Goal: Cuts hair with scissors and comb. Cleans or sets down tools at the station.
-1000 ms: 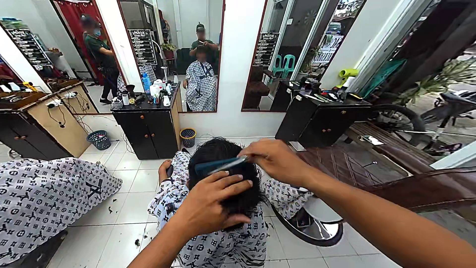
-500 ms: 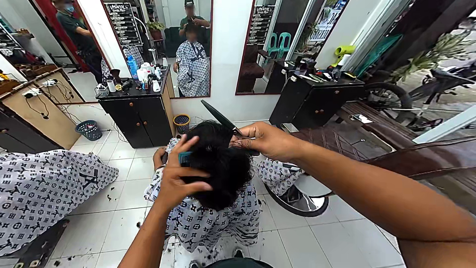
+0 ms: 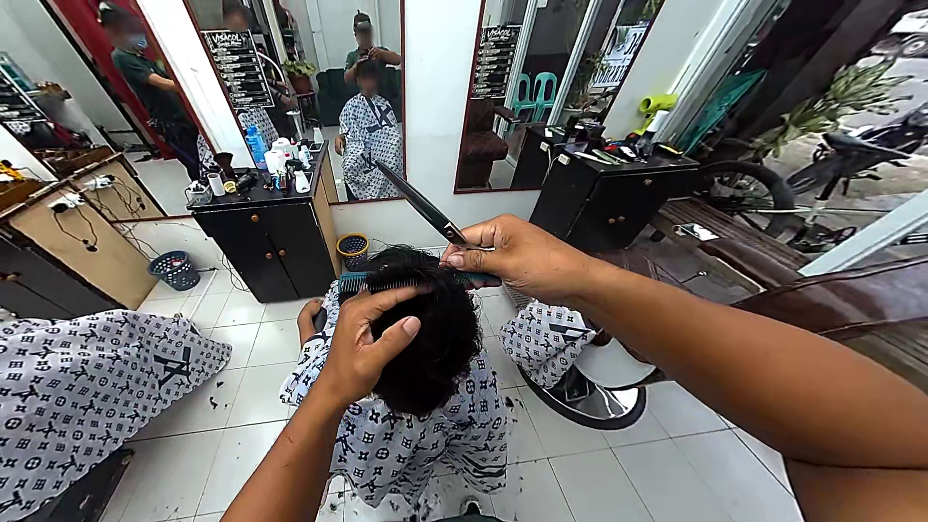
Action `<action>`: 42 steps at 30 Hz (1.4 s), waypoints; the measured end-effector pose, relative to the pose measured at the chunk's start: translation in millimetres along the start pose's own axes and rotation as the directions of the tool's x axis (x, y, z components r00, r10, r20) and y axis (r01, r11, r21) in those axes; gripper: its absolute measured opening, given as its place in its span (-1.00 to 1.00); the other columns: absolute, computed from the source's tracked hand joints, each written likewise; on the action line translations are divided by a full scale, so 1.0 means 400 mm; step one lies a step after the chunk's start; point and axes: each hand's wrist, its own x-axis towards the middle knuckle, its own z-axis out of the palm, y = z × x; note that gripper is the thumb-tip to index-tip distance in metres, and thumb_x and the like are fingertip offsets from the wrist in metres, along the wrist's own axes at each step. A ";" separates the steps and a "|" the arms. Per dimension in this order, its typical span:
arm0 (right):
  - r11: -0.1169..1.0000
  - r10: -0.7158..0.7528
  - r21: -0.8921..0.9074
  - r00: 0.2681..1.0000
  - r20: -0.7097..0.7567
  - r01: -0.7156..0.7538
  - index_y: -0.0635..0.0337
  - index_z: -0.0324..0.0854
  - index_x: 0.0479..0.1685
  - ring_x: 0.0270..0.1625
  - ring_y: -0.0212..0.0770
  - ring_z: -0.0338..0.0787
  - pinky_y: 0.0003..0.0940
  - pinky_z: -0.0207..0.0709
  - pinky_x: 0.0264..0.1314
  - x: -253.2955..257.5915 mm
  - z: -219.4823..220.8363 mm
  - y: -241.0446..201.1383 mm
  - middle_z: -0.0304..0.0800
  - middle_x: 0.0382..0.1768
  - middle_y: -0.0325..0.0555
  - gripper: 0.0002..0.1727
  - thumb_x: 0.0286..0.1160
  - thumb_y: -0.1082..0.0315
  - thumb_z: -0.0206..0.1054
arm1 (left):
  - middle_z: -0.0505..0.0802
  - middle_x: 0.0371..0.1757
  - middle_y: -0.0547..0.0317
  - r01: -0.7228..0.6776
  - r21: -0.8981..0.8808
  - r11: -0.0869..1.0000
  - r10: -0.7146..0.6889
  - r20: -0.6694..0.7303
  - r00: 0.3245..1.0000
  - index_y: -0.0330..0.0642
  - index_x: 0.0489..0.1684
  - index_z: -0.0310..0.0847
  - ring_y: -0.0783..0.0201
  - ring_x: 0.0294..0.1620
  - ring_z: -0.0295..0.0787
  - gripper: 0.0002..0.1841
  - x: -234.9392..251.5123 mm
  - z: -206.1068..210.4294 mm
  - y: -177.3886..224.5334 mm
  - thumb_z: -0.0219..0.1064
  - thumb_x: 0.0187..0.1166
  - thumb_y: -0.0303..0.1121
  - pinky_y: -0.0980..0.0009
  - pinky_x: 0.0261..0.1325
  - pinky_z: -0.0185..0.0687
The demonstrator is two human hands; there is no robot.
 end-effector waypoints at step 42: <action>0.890 -0.445 -0.103 0.801 -0.401 0.443 0.08 0.45 0.02 -0.19 -0.47 0.77 -0.41 0.75 -0.04 -0.043 -0.069 0.009 0.72 -0.26 -0.43 -0.74 0.86 0.13 -0.03 | 0.88 0.27 0.01 -0.327 -0.462 0.825 0.249 -0.222 0.943 -0.21 -0.01 0.79 0.11 0.45 0.72 -0.47 0.256 -0.001 0.163 -0.27 0.65 -0.41 0.17 0.57 0.52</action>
